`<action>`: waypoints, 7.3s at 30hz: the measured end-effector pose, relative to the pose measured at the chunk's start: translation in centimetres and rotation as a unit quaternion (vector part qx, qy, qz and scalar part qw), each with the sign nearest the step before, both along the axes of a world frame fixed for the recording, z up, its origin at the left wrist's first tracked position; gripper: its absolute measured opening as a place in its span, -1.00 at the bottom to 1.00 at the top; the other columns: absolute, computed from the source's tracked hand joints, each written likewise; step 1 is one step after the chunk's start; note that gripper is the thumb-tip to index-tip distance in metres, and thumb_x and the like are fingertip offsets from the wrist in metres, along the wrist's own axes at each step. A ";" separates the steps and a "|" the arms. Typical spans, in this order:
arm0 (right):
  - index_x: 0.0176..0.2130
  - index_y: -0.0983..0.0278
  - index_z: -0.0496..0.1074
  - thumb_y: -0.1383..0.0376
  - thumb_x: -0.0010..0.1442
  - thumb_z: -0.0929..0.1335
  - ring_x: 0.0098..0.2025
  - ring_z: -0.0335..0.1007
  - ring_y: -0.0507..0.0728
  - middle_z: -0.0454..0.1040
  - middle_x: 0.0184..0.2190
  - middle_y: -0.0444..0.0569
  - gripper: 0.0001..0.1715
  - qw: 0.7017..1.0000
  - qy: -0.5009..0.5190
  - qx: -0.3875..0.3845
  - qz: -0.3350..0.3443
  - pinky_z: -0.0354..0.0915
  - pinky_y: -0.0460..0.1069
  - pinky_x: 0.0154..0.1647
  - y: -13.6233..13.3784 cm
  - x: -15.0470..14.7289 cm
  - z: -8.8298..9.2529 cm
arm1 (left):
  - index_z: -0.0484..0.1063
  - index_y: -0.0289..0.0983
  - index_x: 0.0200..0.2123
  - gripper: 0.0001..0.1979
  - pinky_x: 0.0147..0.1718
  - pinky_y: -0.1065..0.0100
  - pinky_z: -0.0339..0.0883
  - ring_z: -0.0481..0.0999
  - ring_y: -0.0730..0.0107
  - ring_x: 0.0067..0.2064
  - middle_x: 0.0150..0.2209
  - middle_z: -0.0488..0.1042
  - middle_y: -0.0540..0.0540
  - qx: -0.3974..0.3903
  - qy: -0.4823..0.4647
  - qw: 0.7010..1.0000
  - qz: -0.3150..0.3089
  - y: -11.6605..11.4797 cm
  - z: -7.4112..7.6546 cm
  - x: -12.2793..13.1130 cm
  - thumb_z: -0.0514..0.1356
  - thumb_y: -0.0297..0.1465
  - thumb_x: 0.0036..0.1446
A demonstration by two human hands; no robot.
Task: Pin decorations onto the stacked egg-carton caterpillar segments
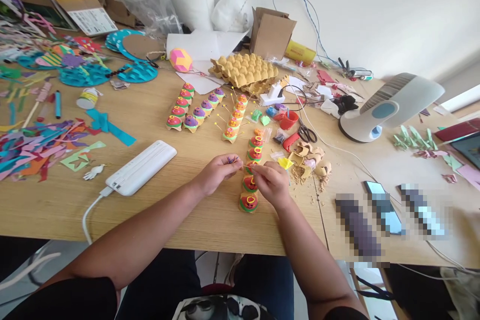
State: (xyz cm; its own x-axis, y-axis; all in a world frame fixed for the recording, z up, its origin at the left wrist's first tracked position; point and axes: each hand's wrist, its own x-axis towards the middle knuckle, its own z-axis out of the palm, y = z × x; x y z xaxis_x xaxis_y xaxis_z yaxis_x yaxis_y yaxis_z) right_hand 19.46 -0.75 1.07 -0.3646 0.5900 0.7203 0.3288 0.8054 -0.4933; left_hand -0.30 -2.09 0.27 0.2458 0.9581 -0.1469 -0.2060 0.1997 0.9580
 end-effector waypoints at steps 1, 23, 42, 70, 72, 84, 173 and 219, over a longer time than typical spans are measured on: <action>-0.19 0.19 0.59 0.35 0.33 0.36 -0.55 0.33 0.03 0.46 -0.57 -0.13 -0.83 1.000 0.004 -0.015 0.011 0.28 -0.03 -0.47 -0.1 0.1 0.1 | 0.39 -0.29 -0.44 -0.57 -0.52 0.41 -0.12 0.02 0.55 -0.52 -0.56 0.12 0.10 -0.023 -0.020 0.999 -0.016 0.0 0.2 0.0 0.37 -0.04 0.05; -0.42 0.23 0.37 0.04 0.33 0.25 -0.50 0.12 0.04 0.28 -0.56 -0.18 -0.60 0.871 0.104 -0.249 -0.412 0.04 -0.04 -0.43 4.5 7.2 0.9 | 0.35 -0.26 -0.44 -0.68 -0.49 0.40 0.03 0.15 0.49 -0.51 -0.59 0.16 0.10 0.159 0.184 0.955 0.169 0.0 -0.4 0.1 0.18 -0.18 0.27; -0.03 0.17 0.62 0.12 0.27 0.45 -0.48 0.28 0.05 0.40 -0.54 -0.17 -0.69 0.982 -0.086 -0.148 -0.076 0.23 -0.03 -0.34 0.9 0.2 0.0 | 0.44 -0.24 -0.25 -0.83 -0.28 0.34 0.22 0.45 0.34 -0.31 -0.36 0.51 -0.05 0.310 0.401 0.851 0.139 0.3 -1.5 -0.3 0.13 -0.29 0.36; -0.43 0.21 0.42 0.15 0.20 0.42 -0.58 0.08 -0.02 0.26 -0.62 -0.23 -0.75 0.930 0.085 -0.359 0.005 0.05 -0.09 -0.57 0.3 -0.6 0.2 | 0.45 -0.23 -0.22 -0.75 -0.29 0.24 0.15 0.44 0.23 -0.27 -0.38 0.51 -0.11 0.466 0.484 0.740 0.014 0.2 -0.9 -0.6 0.02 -0.32 0.44; -0.44 0.22 0.42 0.13 0.17 0.44 -0.56 0.12 -0.02 0.29 -0.60 -0.22 -0.74 0.919 0.111 -0.379 0.019 0.09 -0.09 -0.54 0.3 -0.8 0.2 | 0.44 -0.24 -0.24 -0.74 -0.29 0.24 0.15 0.42 0.23 -0.29 -0.39 0.50 -0.10 0.473 0.474 0.743 0.018 0.2 -0.9 -0.6 0.00 -0.34 0.44; -0.40 0.23 0.44 0.09 0.12 0.48 -0.51 0.22 0.00 0.40 -0.54 -0.17 -0.72 0.881 0.231 -0.413 -0.003 0.22 -0.08 -0.47 -0.5 -1.9 -0.7 | 0.38 -0.21 -0.36 -0.72 -0.33 0.25 0.14 0.39 0.26 -0.37 -0.46 0.42 -0.09 0.460 0.451 0.764 0.030 -0.3 0.0 -0.1 -0.01 -0.36 0.41; -0.17 0.23 0.60 0.20 0.43 0.26 -0.30 0.46 0.12 0.60 -0.35 0.02 -0.66 0.966 -0.194 -0.070 -0.157 0.27 -0.01 -0.21 1.4 4.2 2.1 | 0.27 -0.28 -0.46 -0.54 -0.56 0.38 -0.30 -0.08 0.59 -0.55 -0.57 0.04 0.11 -0.067 -0.051 0.985 -0.151 0.5 -0.5 -0.5 0.29 -0.03 0.17; -0.08 0.20 0.59 0.15 0.32 0.30 -0.47 0.26 0.07 0.39 -0.53 -0.13 -0.66 0.888 -0.153 -0.271 -0.338 0.02 -0.03 -0.41 2.1 3.1 1.4 | 0.49 -0.25 -0.06 -0.74 -0.14 0.26 0.28 0.52 0.18 -0.12 -0.15 0.59 -0.16 0.221 0.478 0.837 0.145 1.2 -0.9 -2.2 0.03 -0.43 0.31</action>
